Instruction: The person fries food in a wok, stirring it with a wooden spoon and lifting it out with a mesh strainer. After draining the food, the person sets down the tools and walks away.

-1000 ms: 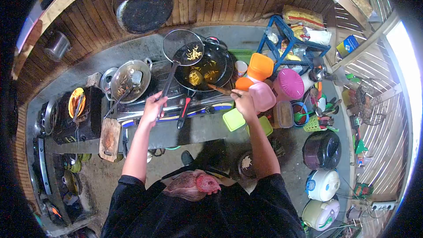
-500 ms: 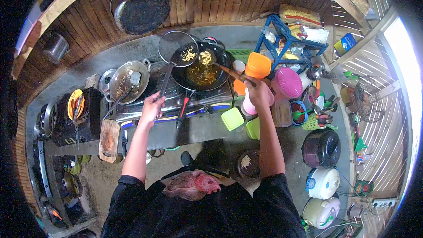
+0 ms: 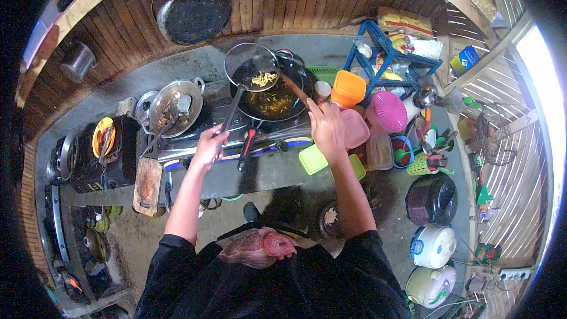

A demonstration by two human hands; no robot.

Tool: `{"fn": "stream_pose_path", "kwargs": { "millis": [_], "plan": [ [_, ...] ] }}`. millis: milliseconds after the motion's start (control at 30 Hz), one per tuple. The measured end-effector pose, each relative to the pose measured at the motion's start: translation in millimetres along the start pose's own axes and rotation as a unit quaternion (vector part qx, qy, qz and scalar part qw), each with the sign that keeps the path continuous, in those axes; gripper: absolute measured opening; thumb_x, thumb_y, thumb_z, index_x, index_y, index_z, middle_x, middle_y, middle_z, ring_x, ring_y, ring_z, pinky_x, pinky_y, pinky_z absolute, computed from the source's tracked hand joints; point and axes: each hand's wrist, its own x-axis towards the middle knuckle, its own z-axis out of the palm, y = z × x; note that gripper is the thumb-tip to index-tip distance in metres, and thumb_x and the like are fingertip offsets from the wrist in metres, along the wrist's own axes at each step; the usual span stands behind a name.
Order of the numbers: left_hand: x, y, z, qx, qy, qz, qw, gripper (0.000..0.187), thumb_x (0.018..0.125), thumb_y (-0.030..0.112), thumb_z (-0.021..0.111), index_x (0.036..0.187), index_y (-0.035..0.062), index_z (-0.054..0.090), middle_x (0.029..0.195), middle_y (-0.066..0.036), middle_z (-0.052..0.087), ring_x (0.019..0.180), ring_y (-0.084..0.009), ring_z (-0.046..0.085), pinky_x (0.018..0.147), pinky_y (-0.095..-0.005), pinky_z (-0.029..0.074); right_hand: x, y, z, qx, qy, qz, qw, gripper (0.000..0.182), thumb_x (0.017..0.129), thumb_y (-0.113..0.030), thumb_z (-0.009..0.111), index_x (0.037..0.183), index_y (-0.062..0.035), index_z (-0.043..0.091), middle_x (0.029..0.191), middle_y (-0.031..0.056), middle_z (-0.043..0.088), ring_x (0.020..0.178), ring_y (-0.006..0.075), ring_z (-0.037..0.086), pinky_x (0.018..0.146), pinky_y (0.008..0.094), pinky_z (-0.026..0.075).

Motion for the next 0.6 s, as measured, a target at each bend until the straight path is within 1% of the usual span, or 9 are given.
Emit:
{"fn": "stream_pose_path", "kwargs": {
  "millis": [133,200,233,300,333,400,533,600],
  "plan": [
    [1,1,-1,0.009,0.004,0.015,1.0,0.043,0.085,0.012,0.057,0.127,0.0026,0.048,0.064,0.0,0.05,0.038,-0.0075,0.041,0.034,-0.0219,0.031,-3,4,1,-0.013,-0.02,-0.006,1.0,0.033,0.076,-0.011,0.064,0.109,-0.0084,0.062,0.078,0.0103,0.051,0.079,0.0291,0.05,0.068,0.0383,0.043],
    [1,1,-2,0.008,0.009,0.014,1.0,0.043,0.085,0.012,0.057,0.127,0.0025,0.047,0.064,0.0,0.05,0.038,-0.0075,0.042,0.034,-0.022,0.031,-9,11,10,0.015,0.034,0.017,0.999,0.033,0.077,-0.011,0.062,0.11,-0.0068,0.06,0.082,0.0112,0.053,0.082,0.0302,0.051,0.07,0.0394,0.043],
    [1,0,-2,0.008,0.011,0.013,1.0,0.044,0.085,0.012,0.057,0.127,0.0025,0.047,0.064,0.0,0.05,0.039,-0.0075,0.042,0.034,-0.022,0.031,-11,14,14,0.015,0.034,0.018,0.999,0.033,0.077,-0.011,0.062,0.11,-0.0068,0.06,0.082,0.0112,0.053,0.082,0.0302,0.051,0.07,0.0394,0.043],
    [0,1,-2,0.009,0.014,0.02,1.0,0.044,0.085,0.013,0.057,0.127,0.0023,0.048,0.064,0.0,0.05,0.039,-0.0074,0.042,0.034,-0.022,0.031,-13,22,21,0.043,0.087,0.043,0.994,0.032,0.078,-0.01,0.06,0.109,-0.0041,0.059,0.086,0.0131,0.056,0.085,0.0318,0.052,0.072,0.0411,0.043],
    [0,1,-2,0.009,0.018,0.027,0.999,0.043,0.085,0.013,0.058,0.126,0.0021,0.048,0.064,0.0,0.05,0.039,-0.0074,0.042,0.034,-0.022,0.031,-15,24,23,0.043,0.087,0.044,0.994,0.032,0.078,-0.01,0.06,0.109,-0.0041,0.059,0.086,0.0131,0.056,0.085,0.0318,0.052,0.072,0.0411,0.043],
    [0,3,-2,0.005,0.02,0.023,1.0,0.043,0.086,0.013,0.058,0.125,0.002,0.048,0.064,0.0,0.05,0.039,-0.0074,0.042,0.034,-0.0219,0.031,-20,28,26,0.017,0.057,0.11,0.992,0.03,0.079,-0.01,0.059,0.107,-0.0017,0.059,0.086,0.0156,0.059,0.084,0.0334,0.053,0.074,0.0424,0.044],
    [0,6,-2,-0.005,0.029,0.017,0.999,0.04,0.085,0.014,0.058,0.123,0.0019,0.051,0.063,0.0,0.049,0.04,-0.0073,0.041,0.035,-0.0216,0.031,-26,36,38,-0.031,0.046,0.107,0.993,0.029,0.079,-0.012,0.059,0.107,-0.0017,0.06,0.082,0.0162,0.06,0.081,0.0327,0.055,0.072,0.0415,0.045],
    [2,6,-2,-0.002,0.028,0.021,0.999,0.037,0.086,0.013,0.057,0.122,0.0035,0.052,0.063,0.0,0.049,0.038,-0.0071,0.042,0.033,-0.0219,0.031,-28,36,43,-0.054,0.008,0.124,0.991,0.029,0.079,-0.013,0.06,0.105,-0.0024,0.061,0.08,0.0154,0.06,0.079,0.0314,0.056,0.071,0.0402,0.046]
  ]
}}
